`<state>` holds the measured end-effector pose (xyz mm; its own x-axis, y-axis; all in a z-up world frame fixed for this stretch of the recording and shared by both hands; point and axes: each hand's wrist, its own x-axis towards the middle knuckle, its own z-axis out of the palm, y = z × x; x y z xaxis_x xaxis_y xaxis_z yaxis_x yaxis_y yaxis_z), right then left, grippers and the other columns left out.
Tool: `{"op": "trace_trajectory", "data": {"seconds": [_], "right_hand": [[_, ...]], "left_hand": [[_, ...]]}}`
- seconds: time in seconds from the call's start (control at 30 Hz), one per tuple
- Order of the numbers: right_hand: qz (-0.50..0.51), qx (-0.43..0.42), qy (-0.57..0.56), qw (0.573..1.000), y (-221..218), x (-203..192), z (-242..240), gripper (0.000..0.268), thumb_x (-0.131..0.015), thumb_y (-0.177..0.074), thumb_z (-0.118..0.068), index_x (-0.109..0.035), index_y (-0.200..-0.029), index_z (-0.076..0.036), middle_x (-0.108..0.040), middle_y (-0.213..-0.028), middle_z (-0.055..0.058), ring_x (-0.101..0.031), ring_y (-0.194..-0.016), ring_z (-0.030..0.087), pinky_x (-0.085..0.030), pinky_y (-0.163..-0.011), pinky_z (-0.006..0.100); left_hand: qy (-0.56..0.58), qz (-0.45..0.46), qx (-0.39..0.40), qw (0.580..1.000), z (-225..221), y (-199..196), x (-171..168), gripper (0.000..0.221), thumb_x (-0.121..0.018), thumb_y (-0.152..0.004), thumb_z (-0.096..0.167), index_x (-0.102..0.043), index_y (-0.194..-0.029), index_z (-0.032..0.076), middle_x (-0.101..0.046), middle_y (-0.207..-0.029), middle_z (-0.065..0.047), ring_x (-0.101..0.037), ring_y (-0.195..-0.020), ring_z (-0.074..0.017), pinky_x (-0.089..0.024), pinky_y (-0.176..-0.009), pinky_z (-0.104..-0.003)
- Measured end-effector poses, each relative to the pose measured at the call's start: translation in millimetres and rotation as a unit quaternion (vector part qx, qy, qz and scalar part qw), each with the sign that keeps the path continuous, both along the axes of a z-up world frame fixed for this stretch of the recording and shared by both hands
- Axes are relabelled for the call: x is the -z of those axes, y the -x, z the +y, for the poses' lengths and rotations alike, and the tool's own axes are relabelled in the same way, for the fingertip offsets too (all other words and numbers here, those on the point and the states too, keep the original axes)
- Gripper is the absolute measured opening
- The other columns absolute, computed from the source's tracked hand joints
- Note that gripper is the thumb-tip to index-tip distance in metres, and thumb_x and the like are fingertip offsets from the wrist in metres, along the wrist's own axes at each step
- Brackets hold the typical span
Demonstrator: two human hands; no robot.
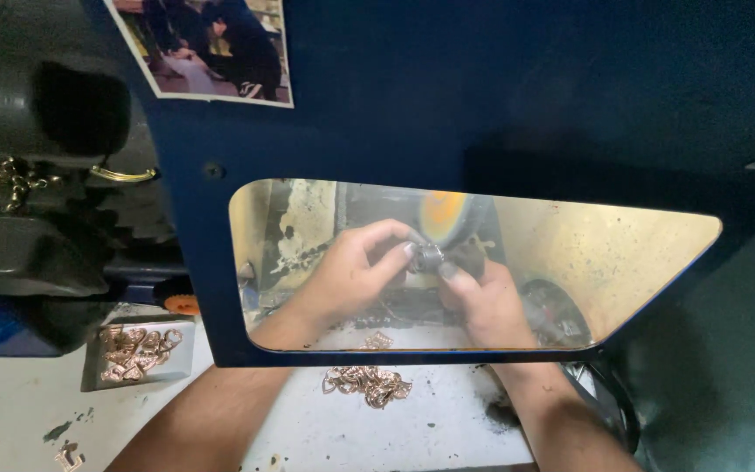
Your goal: Polishing small jewelry pieces using a bench polisher
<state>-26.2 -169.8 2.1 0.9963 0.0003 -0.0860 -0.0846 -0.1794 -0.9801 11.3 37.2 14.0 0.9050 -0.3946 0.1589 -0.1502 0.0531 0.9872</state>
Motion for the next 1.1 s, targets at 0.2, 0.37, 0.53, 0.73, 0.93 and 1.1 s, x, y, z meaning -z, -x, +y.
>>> {"op": "trace_trajectory", "data": {"seconds": [0.2, 0.37, 0.53, 0.73, 0.93, 1.1], "right_hand": [[0.002, 0.004, 0.004, 1.0, 10.7, -21.2, 9.5, 0.038, -0.071, -0.091, -0.029, -0.059, -0.063, -0.006, -0.05, -0.048, 0.008, -0.046, -0.049, 0.016, -0.045, -0.05, 0.03], [0.001, 0.026, 0.035, 0.999, 3.5, -7.8, -0.2, 0.036, -0.068, -0.096, -0.027, -0.056, -0.066, -0.009, -0.047, -0.055, 0.003, -0.044, -0.057, 0.014, -0.045, -0.055, 0.028], [0.027, 0.033, 0.052, 0.998, -6.0, 27.9, -6.4, 0.036, -0.064, -0.099, -0.03, -0.073, -0.076, -0.004, -0.059, -0.06, 0.006, -0.051, -0.061, 0.017, -0.054, -0.068, 0.034], [0.011, 0.007, 0.069, 0.998, 5.6, -33.8, 16.8, 0.025, -0.077, -0.085, -0.028, -0.079, -0.084, -0.003, -0.07, -0.064, 0.01, -0.057, -0.066, 0.015, -0.057, -0.069, 0.039], [0.05, -0.022, 0.069, 0.996, 9.2, -36.1, 17.5, 0.035, -0.074, -0.085, -0.039, -0.077, -0.074, -0.006, -0.067, -0.061, 0.006, -0.059, -0.068, 0.015, -0.055, -0.068, 0.033], [0.1, -0.018, 0.061, 0.993, 12.6, -51.4, 26.8, 0.04, -0.075, -0.083, -0.037, -0.074, -0.067, 0.0, -0.068, -0.06, 0.013, -0.057, -0.064, 0.02, -0.055, -0.067, 0.038]], "left_hand": [[-0.021, -0.066, -0.006, 0.998, -4.8, -2.8, 1.7, 0.022, -0.058, -0.096, 0.008, -0.075, -0.108, 0.003, -0.078, -0.087, -0.02, -0.076, -0.087, -0.0335, -0.061, -0.083, -0.044], [-0.04, -0.121, -0.025, 0.992, -14.3, -3.3, 21.1, 0.021, -0.06, -0.096, 0.009, -0.077, -0.109, 0.005, -0.079, -0.094, -0.017, -0.076, -0.095, -0.0339, -0.06, -0.084, -0.042], [-0.063, -0.136, -0.048, 0.987, -10.5, -6.2, 26.1, 0.021, -0.06, -0.097, 0.009, -0.077, -0.109, 0.006, -0.079, -0.092, -0.015, -0.076, -0.091, -0.0331, -0.06, -0.082, -0.04], [0.013, -0.064, 0.013, 0.998, 3.9, -3.3, 1.2, 0.024, -0.057, -0.097, 0.008, -0.075, -0.113, 0.004, -0.079, -0.092, -0.018, -0.077, -0.086, -0.0307, -0.06, -0.085, -0.042], [0.051, 0.004, 0.019, 0.999, 6.8, -6.9, 3.2, 0.022, -0.066, -0.095, 0.014, -0.071, -0.114, 0.006, -0.076, -0.094, -0.012, -0.068, -0.085, -0.0183, -0.062, -0.078, -0.038], [0.068, -0.038, -0.005, 0.997, 0.5, -7.5, 6.5, 0.016, -0.063, -0.096, 0.004, -0.073, -0.109, 0.004, -0.077, -0.101, -0.017, -0.074, -0.101, -0.0283, -0.061, -0.088, -0.043]]}}
